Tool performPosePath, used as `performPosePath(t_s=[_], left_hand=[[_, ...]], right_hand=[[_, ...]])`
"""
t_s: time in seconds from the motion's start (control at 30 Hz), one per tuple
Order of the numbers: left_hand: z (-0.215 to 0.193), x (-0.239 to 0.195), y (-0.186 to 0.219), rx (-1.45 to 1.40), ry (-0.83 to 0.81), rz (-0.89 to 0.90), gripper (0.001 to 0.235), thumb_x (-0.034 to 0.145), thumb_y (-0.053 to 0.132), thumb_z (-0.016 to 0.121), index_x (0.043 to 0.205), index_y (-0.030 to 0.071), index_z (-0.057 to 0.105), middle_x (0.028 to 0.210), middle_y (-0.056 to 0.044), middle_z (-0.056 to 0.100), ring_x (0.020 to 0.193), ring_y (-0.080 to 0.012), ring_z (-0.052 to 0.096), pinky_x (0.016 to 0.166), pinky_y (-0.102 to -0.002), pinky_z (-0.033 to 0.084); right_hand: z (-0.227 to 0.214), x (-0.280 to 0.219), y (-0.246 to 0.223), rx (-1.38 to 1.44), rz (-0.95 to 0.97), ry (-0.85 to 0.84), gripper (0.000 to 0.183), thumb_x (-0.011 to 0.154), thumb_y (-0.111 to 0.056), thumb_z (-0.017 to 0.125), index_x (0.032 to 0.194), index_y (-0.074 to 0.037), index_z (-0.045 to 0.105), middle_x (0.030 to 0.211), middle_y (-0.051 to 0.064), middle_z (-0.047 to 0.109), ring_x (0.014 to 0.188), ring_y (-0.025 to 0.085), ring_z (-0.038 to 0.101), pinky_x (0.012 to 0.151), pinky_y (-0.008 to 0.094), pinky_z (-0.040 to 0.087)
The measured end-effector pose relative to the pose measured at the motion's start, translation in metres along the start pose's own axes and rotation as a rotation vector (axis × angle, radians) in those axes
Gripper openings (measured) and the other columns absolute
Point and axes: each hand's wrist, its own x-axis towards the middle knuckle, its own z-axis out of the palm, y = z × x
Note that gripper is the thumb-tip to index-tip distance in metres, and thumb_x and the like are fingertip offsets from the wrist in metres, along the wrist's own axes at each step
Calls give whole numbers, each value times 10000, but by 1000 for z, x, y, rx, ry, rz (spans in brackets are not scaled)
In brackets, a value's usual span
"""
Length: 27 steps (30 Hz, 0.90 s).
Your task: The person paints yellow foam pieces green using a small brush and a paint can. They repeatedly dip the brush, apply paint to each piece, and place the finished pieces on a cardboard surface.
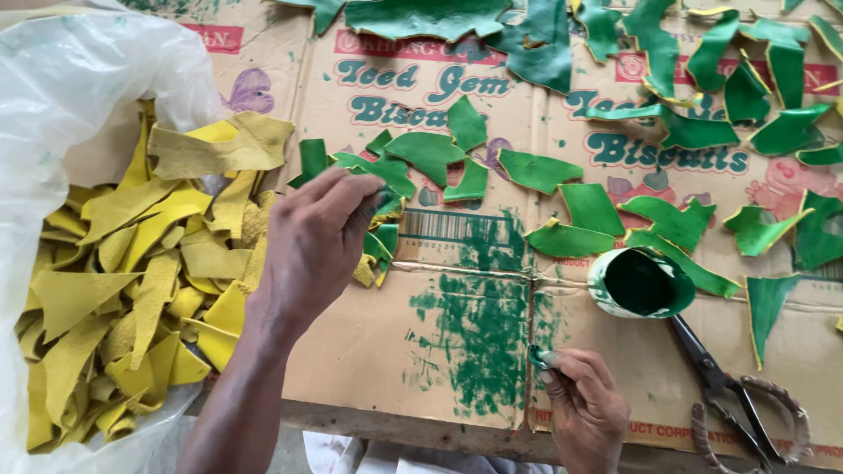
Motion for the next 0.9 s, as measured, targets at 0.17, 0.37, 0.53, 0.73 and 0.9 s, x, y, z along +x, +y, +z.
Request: performPosePath(t_s=[0.17, 0.37, 0.53, 0.73, 0.9], left_hand=[[27, -18, -36, 35, -173, -132, 277, 875, 17, 709, 1151, 14, 695, 1093, -153, 670, 1035, -340, 648, 882, -433, 519], [77, 17, -56, 79, -296, -82, 559, 911, 188, 701, 1411, 23, 514, 1520, -253, 372, 1395, -460, 363, 1151, -535, 307], [134, 77, -45, 144, -532, 13, 621, 954, 285, 616, 1526, 174, 400, 1620, -200, 180, 1494, -487, 174, 1192, -593, 170], [163, 101, -38, 173, -489, 79, 709, 903, 325, 655, 1479, -3, 403, 1530, -306, 310, 1421, -533, 254, 1172, -565, 239], [153, 83, 3, 435, -1018, -121, 383, 966, 219, 598, 1302, 44, 652, 1396, -184, 618, 1360, -371, 533, 1177, -505, 413]], right_hand=[[2, 0, 2, -110, -10, 22, 178, 879, 41, 720, 1053, 3, 702, 1029, 79, 686, 918, 121, 678, 794, 235, 556], [4, 1, -1, -185, -2, 12, 180, 863, 23, 733, 1040, -8, 722, 991, 71, 697, 872, 116, 683, 738, 235, 560], [6, 3, 0, -171, -38, 12, 180, 858, 38, 734, 1028, -17, 713, 981, 65, 690, 854, 112, 673, 730, 233, 543], [9, 8, -4, -123, -19, 15, 180, 846, 47, 732, 1013, -16, 706, 991, 64, 689, 876, 105, 687, 732, 223, 572], [5, 7, -7, -54, 65, -15, 187, 847, 59, 740, 1022, -7, 729, 981, 71, 674, 836, 103, 672, 687, 231, 559]])
